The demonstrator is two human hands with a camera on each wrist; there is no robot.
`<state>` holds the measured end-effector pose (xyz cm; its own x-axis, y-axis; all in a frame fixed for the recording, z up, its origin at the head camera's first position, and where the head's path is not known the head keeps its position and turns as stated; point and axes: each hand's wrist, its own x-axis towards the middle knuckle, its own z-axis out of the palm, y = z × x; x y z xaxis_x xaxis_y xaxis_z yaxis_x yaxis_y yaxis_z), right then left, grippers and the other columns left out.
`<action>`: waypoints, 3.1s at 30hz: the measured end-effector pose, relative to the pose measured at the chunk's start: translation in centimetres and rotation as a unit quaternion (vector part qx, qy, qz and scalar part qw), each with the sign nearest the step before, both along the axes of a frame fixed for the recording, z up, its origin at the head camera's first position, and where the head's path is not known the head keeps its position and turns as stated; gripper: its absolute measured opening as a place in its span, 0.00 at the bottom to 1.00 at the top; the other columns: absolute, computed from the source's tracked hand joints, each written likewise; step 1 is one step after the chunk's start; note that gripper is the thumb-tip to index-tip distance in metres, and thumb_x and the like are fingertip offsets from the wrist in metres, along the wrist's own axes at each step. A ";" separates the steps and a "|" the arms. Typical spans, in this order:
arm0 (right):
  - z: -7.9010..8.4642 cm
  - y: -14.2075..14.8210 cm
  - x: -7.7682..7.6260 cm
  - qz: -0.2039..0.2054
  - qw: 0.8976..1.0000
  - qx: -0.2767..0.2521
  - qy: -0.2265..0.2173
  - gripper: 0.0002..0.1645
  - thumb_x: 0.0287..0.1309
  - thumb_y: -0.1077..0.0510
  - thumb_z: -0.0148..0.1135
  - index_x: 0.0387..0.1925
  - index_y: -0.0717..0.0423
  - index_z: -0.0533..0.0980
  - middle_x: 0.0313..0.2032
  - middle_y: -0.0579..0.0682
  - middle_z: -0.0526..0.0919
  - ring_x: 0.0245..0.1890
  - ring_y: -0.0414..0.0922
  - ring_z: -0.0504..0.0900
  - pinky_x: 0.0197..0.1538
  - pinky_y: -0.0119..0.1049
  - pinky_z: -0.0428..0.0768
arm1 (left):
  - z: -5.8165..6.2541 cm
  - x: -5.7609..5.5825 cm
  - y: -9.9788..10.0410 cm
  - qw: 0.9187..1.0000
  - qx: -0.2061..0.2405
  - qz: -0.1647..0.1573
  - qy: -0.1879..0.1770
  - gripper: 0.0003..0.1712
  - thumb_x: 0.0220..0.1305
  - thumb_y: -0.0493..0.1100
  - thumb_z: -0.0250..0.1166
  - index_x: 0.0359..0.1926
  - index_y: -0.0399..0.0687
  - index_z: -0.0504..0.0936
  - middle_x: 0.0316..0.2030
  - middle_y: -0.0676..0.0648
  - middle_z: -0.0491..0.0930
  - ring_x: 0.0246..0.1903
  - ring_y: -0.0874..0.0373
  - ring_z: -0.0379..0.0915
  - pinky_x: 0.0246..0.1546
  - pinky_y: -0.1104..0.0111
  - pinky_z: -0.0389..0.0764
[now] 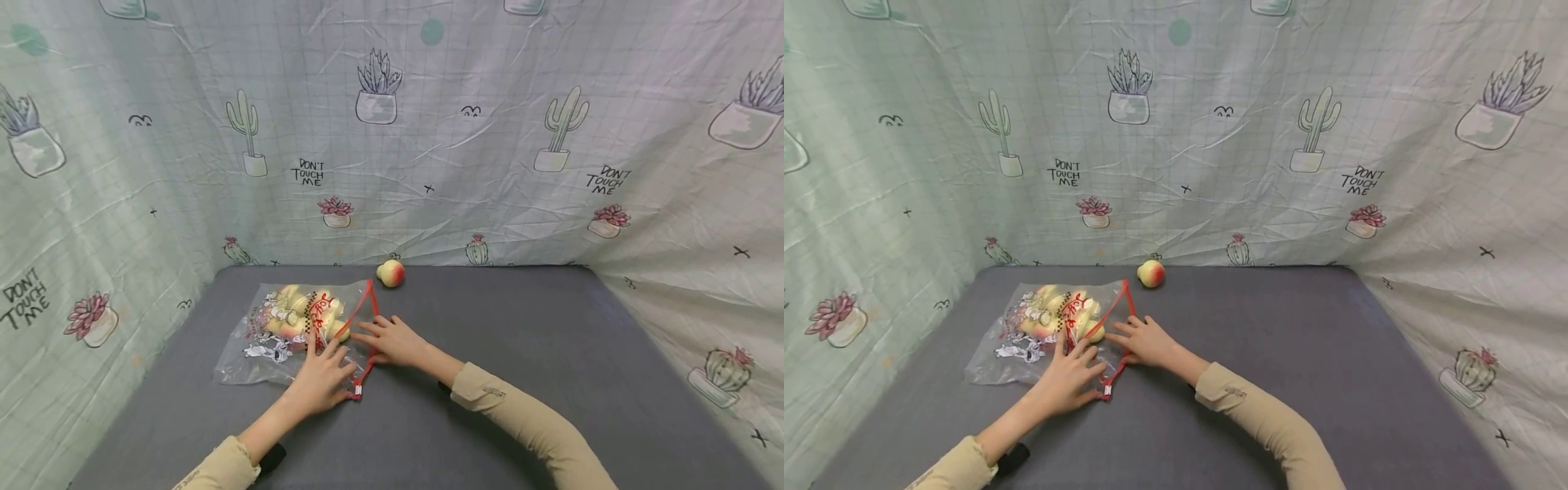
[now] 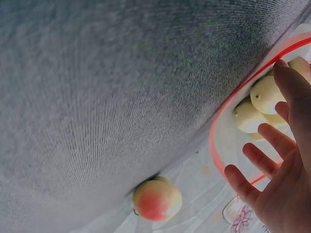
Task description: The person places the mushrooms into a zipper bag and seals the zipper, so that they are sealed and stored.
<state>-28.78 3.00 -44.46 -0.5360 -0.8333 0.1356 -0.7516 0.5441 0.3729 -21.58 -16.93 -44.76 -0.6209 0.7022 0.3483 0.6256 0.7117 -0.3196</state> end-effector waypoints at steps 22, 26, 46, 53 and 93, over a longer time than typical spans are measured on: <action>0.0 3.1 -1.2 0.001 0.996 -0.082 -0.029 0.30 0.51 0.43 0.59 0.57 0.45 0.69 0.56 0.45 0.73 0.49 0.43 0.70 0.40 0.39 0.69 | 0.1 0.0 0.3 1.000 0.018 -0.005 0.015 0.25 0.34 0.66 0.67 0.33 0.61 0.76 0.34 0.46 0.74 0.47 0.49 0.66 0.53 0.33 0.48; -0.1 3.6 -1.8 -0.007 0.995 -0.094 -0.029 0.29 0.52 0.44 0.58 0.56 0.44 0.69 0.53 0.44 0.75 0.49 0.43 0.70 0.41 0.39 0.70 | 0.2 0.0 0.4 1.000 0.012 0.000 0.015 0.24 0.36 0.67 0.66 0.31 0.61 0.75 0.34 0.47 0.73 0.46 0.50 0.66 0.54 0.32 0.47; -0.6 5.2 -5.4 -0.062 0.986 -0.151 -0.043 0.22 0.54 0.50 0.58 0.52 0.49 0.72 0.49 0.48 0.77 0.45 0.47 0.72 0.41 0.42 0.72 | 0.3 -0.3 0.1 0.998 0.047 -0.031 0.021 0.21 0.40 0.65 0.65 0.29 0.59 0.74 0.33 0.49 0.70 0.43 0.51 0.66 0.45 0.37 0.61; -0.7 5.5 -6.6 -0.087 0.982 -0.165 -0.015 0.21 0.54 0.51 0.58 0.51 0.49 0.73 0.47 0.49 0.78 0.43 0.47 0.72 0.40 0.42 0.72 | 0.3 -0.7 0.2 0.997 0.052 -0.038 0.029 0.21 0.40 0.65 0.65 0.28 0.58 0.73 0.31 0.49 0.69 0.41 0.51 0.65 0.43 0.39 0.62; -0.1 2.0 -11.2 -0.220 0.946 -0.229 -0.065 0.38 0.58 0.50 0.53 0.67 0.50 0.50 0.68 0.51 0.50 0.63 0.51 0.59 0.49 0.51 0.70 | 0.3 0.2 0.3 0.999 0.052 -0.012 0.009 0.22 0.38 0.65 0.66 0.28 0.57 0.76 0.30 0.49 0.70 0.41 0.51 0.65 0.45 0.42 0.62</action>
